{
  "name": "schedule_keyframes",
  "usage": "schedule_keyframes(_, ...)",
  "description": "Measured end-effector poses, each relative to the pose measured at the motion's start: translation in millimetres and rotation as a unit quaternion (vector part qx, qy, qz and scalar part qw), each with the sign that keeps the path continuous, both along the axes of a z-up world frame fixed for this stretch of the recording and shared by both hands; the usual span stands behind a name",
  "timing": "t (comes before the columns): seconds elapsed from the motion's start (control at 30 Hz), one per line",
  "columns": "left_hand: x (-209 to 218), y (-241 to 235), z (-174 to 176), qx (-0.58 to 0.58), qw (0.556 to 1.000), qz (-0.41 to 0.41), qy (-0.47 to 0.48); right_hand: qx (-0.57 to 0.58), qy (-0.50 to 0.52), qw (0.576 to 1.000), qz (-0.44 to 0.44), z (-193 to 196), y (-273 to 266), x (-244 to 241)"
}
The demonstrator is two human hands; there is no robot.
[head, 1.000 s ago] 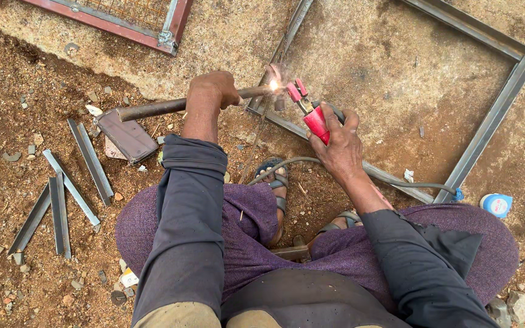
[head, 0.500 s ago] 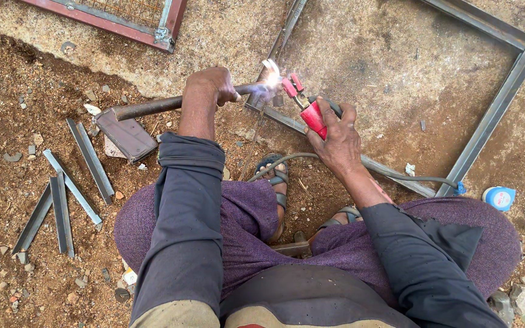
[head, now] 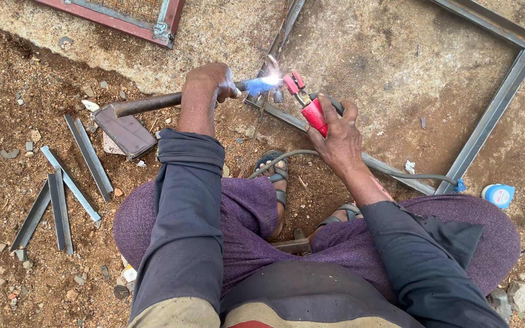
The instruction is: The person welds metal frame pieces together, using a welding rod and a clamp tool, and taps the joints with a hammer.
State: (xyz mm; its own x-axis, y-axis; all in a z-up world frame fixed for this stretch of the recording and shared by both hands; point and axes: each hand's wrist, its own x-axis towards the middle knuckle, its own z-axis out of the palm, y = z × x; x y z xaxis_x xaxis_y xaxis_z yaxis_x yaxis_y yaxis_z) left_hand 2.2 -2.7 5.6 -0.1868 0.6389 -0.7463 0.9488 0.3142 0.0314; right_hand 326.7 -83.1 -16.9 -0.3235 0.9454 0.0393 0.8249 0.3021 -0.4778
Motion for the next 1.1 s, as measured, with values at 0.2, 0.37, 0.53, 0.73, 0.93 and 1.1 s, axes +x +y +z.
schedule_keyframes(0.2, -1.1, 2.1, -7.7, 0.001, 1.0, -0.008, 0.009, 0.001, 0.012, 1.0, 0.007, -0.5, 0.9, -0.2)
schedule_keyframes(0.37, -1.7, 4.5, -7.9, -0.005, 1.0, -0.02, 0.012, -0.015, 0.002, 1.0, 0.007, -2.7, 0.4, -1.0)
schedule_keyframes(0.53, 11.9, 5.4, -1.8, 0.03, 0.999, -0.023, -0.009, -0.048, -0.01, 0.999, -0.024, -4.2, 3.7, -3.7)
schedule_keyframes(0.73, 8.7, -0.4, 32.0, 0.005, 0.998, 0.04, -0.048, 0.029, 0.129, 0.988, -0.084, 14.2, 9.8, 3.2)
schedule_keyframes(0.93, 7.7, -22.2, 38.3, 0.016, 0.985, 0.119, -0.128, 0.075, 0.148, 0.983, -0.075, -5.7, -3.9, 20.4)
schedule_keyframes(1.1, 18.6, -18.4, 60.5, 0.015, 0.995, 0.079, -0.054, 0.015, 0.117, 0.991, -0.058, 3.1, 1.3, 5.9)
